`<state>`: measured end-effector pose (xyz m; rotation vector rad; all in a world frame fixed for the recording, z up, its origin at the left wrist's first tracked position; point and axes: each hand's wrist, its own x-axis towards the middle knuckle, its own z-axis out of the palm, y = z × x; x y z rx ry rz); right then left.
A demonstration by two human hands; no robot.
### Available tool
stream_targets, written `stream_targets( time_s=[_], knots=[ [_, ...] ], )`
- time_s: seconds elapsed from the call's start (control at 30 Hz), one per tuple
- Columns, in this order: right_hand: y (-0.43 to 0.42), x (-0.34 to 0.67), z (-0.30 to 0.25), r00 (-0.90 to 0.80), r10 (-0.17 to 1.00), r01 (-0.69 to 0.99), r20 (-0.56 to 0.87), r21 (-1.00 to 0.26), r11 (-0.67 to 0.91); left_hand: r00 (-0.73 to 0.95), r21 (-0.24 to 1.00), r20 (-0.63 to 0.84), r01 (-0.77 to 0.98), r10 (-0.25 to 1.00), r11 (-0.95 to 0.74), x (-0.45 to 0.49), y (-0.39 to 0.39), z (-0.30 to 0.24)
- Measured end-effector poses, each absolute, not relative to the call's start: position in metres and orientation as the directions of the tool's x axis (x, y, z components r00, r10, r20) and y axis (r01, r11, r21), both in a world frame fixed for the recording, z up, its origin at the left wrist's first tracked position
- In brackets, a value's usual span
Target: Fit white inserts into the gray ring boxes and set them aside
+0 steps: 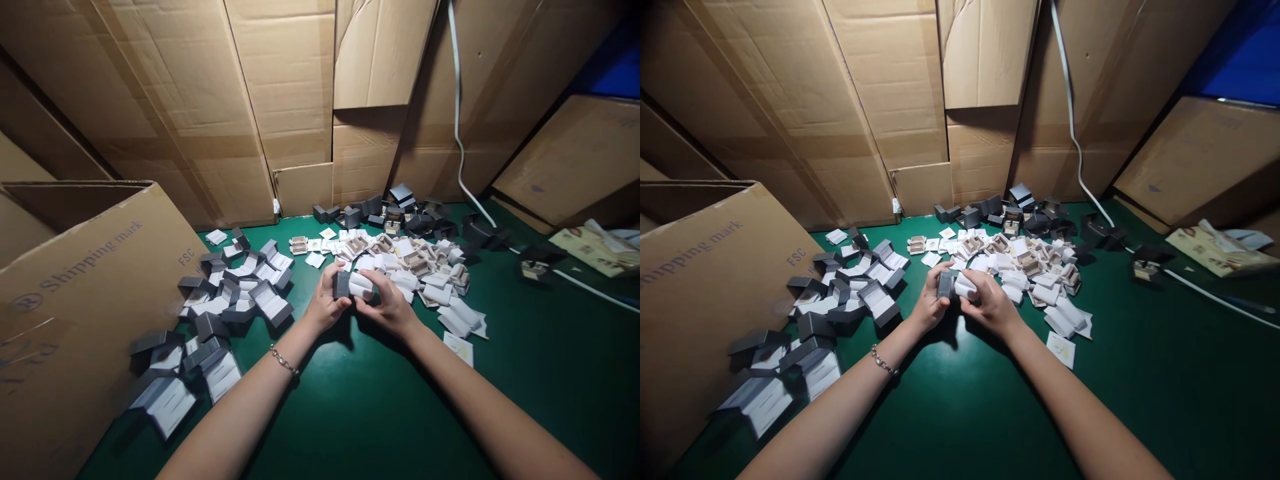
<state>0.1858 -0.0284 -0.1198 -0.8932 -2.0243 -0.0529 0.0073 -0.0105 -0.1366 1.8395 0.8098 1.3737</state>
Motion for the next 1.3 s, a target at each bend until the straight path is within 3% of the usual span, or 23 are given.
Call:
stream_targets(
  time_s=[0.27,0.4,0.83,1.03,1.3],
  knots=[
    [-0.031,0.180,-0.118,-0.353,0.610,0.564,0.710,-0.359,0.744,0.210,0.745,0.617,0.155,0.759,-0.648,0.008,-0.005,-0.141],
    [-0.032,0.180,-0.117,-0.337,0.666,0.554,0.666,-0.431,0.712,0.207,0.748,0.604,0.186,0.769,-0.637,0.007,-0.005,-0.141],
    [-0.033,0.178,-0.123,-0.326,0.726,0.552,0.605,-0.502,0.666,0.201,0.746,0.593,0.228,0.780,-0.626,0.009,-0.003,-0.138],
    [-0.032,0.177,-0.124,-0.329,0.754,0.508,0.568,-0.567,0.648,0.165,0.780,0.570,0.201,0.805,-0.593,0.010,-0.001,-0.137],
    [-0.031,0.173,-0.127,-0.393,0.731,0.531,0.558,-0.511,0.676,0.115,0.869,0.460,0.143,0.880,-0.473,0.009,-0.001,-0.135]
  ],
)
